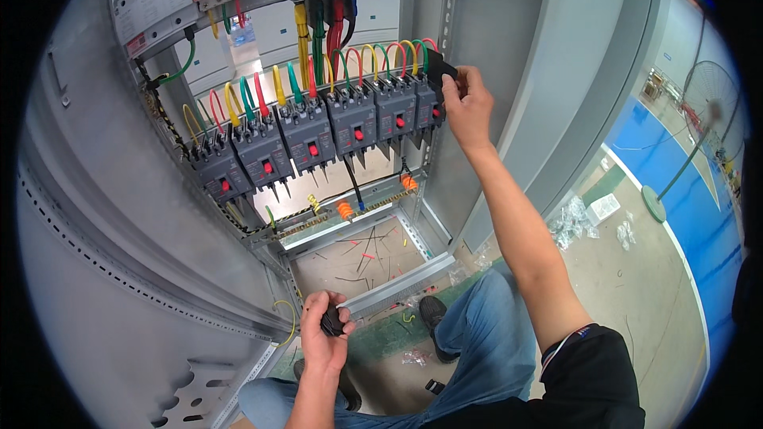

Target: The person sits on the floor in front of an open electrical panel and installs small black components onto a row of circuit breakers. They repeatedly reach into a cardboard box to retrieve components and place them onto the breakers one by one.

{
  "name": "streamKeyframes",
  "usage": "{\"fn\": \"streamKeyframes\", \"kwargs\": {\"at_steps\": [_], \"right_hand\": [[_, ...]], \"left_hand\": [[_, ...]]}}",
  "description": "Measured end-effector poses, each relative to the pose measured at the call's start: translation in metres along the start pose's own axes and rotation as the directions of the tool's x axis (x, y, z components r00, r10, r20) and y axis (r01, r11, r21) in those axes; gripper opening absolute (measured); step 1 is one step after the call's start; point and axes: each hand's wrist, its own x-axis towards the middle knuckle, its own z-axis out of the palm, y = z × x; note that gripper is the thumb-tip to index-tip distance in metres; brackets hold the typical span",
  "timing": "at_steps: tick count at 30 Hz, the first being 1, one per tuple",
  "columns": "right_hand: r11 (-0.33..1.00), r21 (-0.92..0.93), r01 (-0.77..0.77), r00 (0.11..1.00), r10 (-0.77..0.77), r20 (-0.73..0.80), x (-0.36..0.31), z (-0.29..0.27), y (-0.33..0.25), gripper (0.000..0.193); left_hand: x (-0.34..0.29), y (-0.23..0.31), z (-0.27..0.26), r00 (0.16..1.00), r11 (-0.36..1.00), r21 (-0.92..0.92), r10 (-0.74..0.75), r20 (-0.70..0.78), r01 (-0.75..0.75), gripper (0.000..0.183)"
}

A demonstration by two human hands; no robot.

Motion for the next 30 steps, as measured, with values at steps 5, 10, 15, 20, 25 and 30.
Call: {"fn": "streamKeyframes", "kwargs": {"at_steps": [5, 10, 15, 20, 25, 30], "right_hand": [[0.985, -0.128, 0.112, 0.994, -0.111, 0.017, 0.011, 0.014, 0.001, 0.016], [0.986, -0.153, 0.06, 0.998, -0.059, 0.011, 0.016, 0.012, -0.013, 0.025], [0.965, 0.102, 0.241, 0.949, -0.212, -0.235, 0.044, -0.009, -0.021, 0.042], [0.871, -0.296, 0.392, 0.868, -0.457, -0.194, 0.087, 0.044, 0.027, 0.05], [0.936, -0.252, 0.245, 0.94, -0.293, -0.176, 0.058, 0.067, 0.017, 0.041], [0.989, 0.057, 0.139, 0.974, -0.147, 0.172, -0.034, -0.018, -0.053, 0.036]], "left_hand": [[0.002, -0.003, 0.005, 1.0, 1.0, 0.017, -0.007, 0.015, 0.007, 0.017], [-0.001, -0.003, 0.002, 1.0, 1.0, 0.006, 0.003, 0.004, -0.003, 0.016], [-0.005, 0.001, 0.002, 1.0, 1.0, -0.001, -0.004, 0.025, 0.004, 0.016], [0.001, -0.004, 0.012, 0.999, 1.0, -0.02, -0.018, 0.052, 0.019, 0.017], [-0.004, -0.001, 0.006, 0.999, 1.0, -0.006, -0.013, 0.033, 0.013, 0.018], [-0.004, 0.003, 0.004, 0.999, 1.0, -0.028, -0.005, 0.036, 0.006, 0.027]]}}
